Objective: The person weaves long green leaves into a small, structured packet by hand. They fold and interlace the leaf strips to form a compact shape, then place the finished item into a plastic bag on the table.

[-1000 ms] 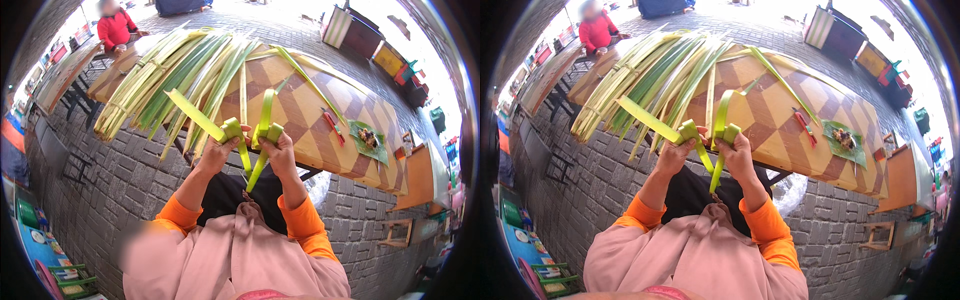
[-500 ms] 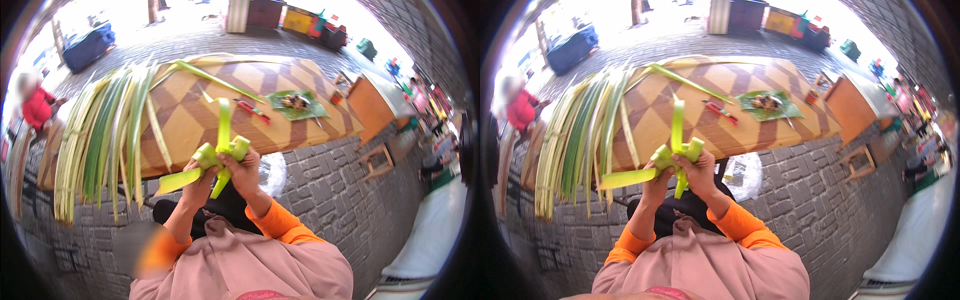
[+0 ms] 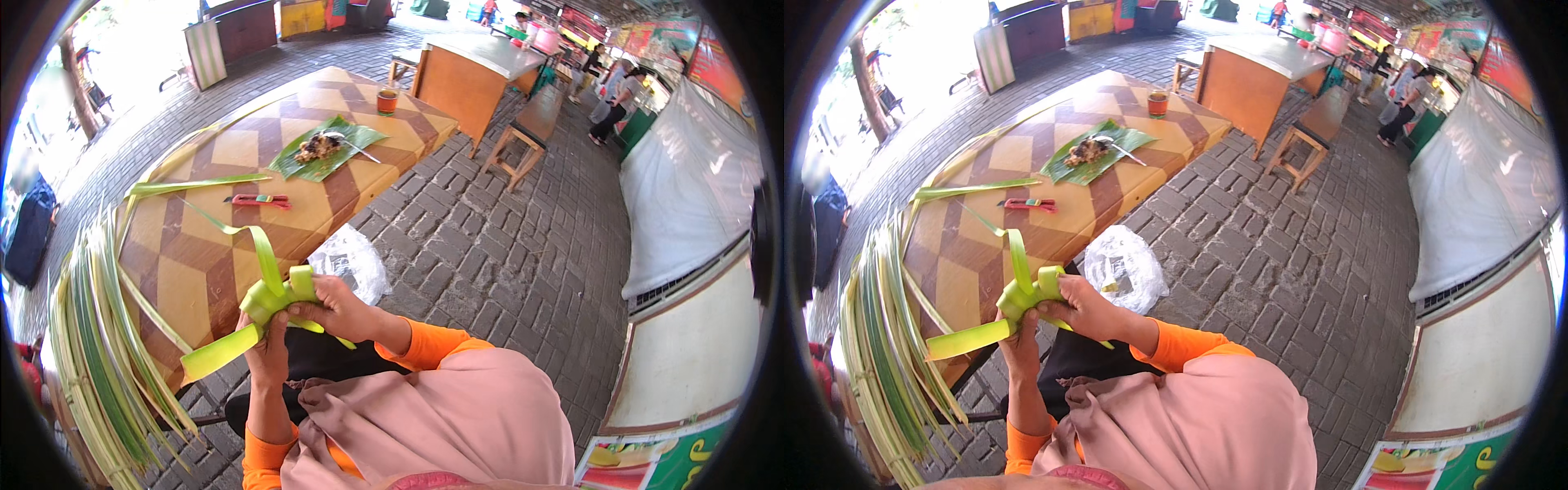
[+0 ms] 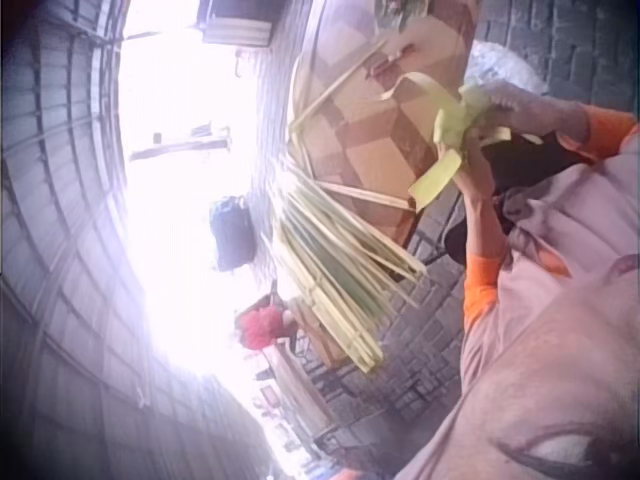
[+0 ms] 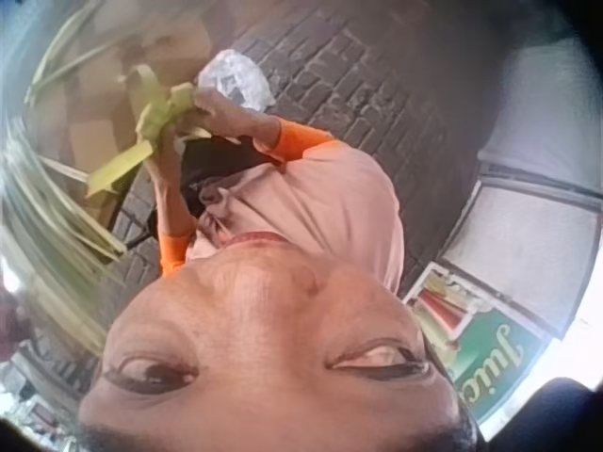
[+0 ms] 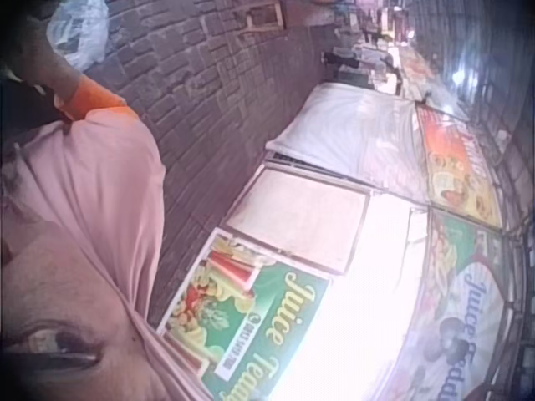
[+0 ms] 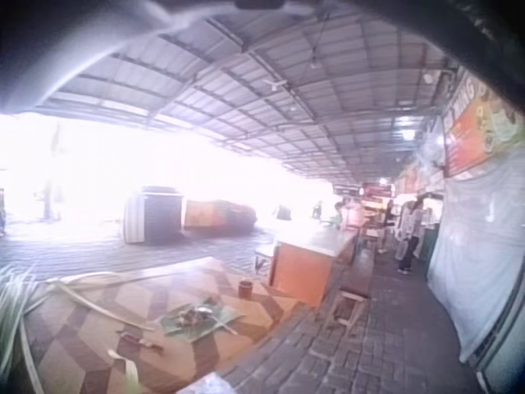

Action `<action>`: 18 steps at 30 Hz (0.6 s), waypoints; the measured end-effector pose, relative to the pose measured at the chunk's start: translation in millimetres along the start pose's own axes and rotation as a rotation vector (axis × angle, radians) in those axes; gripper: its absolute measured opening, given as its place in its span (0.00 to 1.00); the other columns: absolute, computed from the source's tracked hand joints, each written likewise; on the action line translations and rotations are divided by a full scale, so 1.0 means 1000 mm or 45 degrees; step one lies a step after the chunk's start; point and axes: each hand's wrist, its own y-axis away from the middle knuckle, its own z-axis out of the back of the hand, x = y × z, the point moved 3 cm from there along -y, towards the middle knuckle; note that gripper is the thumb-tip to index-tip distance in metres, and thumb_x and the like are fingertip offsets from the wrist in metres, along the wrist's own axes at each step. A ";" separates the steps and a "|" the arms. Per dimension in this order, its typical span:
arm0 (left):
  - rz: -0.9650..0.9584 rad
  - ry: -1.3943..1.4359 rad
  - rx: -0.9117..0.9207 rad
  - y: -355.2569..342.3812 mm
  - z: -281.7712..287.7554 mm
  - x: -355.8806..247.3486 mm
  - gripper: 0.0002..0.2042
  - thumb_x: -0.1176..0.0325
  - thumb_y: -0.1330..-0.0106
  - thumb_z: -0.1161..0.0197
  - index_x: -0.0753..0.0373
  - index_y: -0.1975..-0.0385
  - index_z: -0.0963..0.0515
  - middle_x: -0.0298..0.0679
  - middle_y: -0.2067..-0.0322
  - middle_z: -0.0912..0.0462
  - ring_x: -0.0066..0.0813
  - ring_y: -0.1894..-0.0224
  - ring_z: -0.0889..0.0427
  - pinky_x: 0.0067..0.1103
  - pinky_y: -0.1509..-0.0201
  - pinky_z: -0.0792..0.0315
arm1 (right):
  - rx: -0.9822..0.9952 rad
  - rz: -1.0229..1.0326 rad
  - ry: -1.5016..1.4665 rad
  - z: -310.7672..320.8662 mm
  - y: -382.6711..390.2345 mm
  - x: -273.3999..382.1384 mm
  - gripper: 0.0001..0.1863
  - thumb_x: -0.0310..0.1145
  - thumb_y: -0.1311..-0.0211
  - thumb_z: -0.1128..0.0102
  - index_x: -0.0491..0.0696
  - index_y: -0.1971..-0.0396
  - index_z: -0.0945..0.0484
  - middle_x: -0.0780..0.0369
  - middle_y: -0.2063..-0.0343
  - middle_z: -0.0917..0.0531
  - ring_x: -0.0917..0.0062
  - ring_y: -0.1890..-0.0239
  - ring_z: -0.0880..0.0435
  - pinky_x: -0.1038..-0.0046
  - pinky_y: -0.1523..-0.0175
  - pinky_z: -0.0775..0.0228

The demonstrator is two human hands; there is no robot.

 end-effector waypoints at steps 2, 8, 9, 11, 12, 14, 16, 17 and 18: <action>-0.022 0.020 0.002 0.000 -0.003 0.004 0.13 0.75 0.37 0.43 0.69 0.53 0.29 0.38 0.59 0.24 0.24 0.57 0.27 0.21 0.52 0.33 | 0.055 -0.077 0.010 0.003 0.003 -0.003 0.10 0.23 0.44 0.43 0.42 0.62 0.30 0.57 0.68 0.24 0.72 0.64 0.24 0.71 0.58 0.33; 0.085 0.061 -0.075 0.003 0.010 0.007 0.15 0.73 0.36 0.43 0.68 0.51 0.31 0.37 0.57 0.25 0.22 0.56 0.27 0.19 0.51 0.33 | 0.072 0.053 0.240 -0.018 -0.001 -0.008 0.16 0.26 0.49 0.39 0.43 0.61 0.32 0.52 0.64 0.25 0.54 0.59 0.26 0.64 0.55 0.34; 0.112 0.044 -0.091 0.004 0.014 0.009 0.15 0.73 0.36 0.43 0.68 0.51 0.31 0.36 0.57 0.25 0.22 0.56 0.27 0.19 0.51 0.33 | 0.053 0.075 0.276 -0.025 -0.002 -0.014 0.16 0.27 0.49 0.39 0.43 0.61 0.32 0.53 0.63 0.25 0.55 0.58 0.26 0.64 0.55 0.34; 0.125 0.089 -0.129 0.005 0.020 0.014 0.15 0.73 0.37 0.41 0.68 0.52 0.31 0.36 0.58 0.25 0.23 0.56 0.27 0.19 0.50 0.33 | 0.035 0.051 0.299 -0.034 -0.005 -0.025 0.16 0.27 0.49 0.39 0.43 0.60 0.32 0.52 0.64 0.24 0.53 0.58 0.26 0.63 0.55 0.33; 0.134 0.087 -0.132 0.004 0.025 0.016 0.15 0.73 0.37 0.41 0.68 0.52 0.31 0.36 0.58 0.25 0.23 0.56 0.27 0.19 0.50 0.33 | 0.040 0.044 0.291 -0.036 -0.009 -0.024 0.16 0.26 0.49 0.39 0.43 0.60 0.32 0.52 0.65 0.23 0.55 0.59 0.25 0.64 0.56 0.32; 0.191 0.145 -0.125 0.003 0.042 0.024 0.16 0.74 0.38 0.40 0.68 0.51 0.30 0.36 0.58 0.24 0.23 0.57 0.26 0.19 0.51 0.32 | 0.083 -0.012 0.203 -0.043 -0.017 -0.024 0.15 0.24 0.49 0.39 0.43 0.60 0.30 0.53 0.66 0.22 0.62 0.60 0.22 0.68 0.56 0.31; 0.223 0.205 -0.150 0.008 0.055 0.023 0.16 0.74 0.38 0.40 0.68 0.51 0.30 0.36 0.58 0.23 0.23 0.58 0.25 0.19 0.52 0.31 | 0.171 -0.120 0.062 -0.053 -0.023 -0.026 0.15 0.22 0.50 0.39 0.42 0.60 0.29 0.56 0.67 0.20 0.73 0.62 0.21 0.72 0.57 0.31; 0.239 0.230 -0.168 0.010 0.062 0.020 0.16 0.73 0.38 0.40 0.67 0.51 0.30 0.36 0.58 0.23 0.23 0.58 0.24 0.19 0.53 0.30 | 0.190 -0.108 -0.017 -0.059 -0.026 -0.024 0.15 0.21 0.50 0.39 0.42 0.61 0.28 0.57 0.67 0.20 0.77 0.62 0.22 0.73 0.57 0.31; 0.223 0.179 -0.202 0.012 0.070 0.015 0.15 0.75 0.38 0.40 0.68 0.52 0.30 0.37 0.59 0.23 0.23 0.59 0.24 0.19 0.55 0.29 | 0.214 -0.095 -0.100 -0.067 -0.031 -0.021 0.15 0.20 0.50 0.39 0.42 0.61 0.28 0.58 0.67 0.20 0.81 0.63 0.24 0.75 0.57 0.31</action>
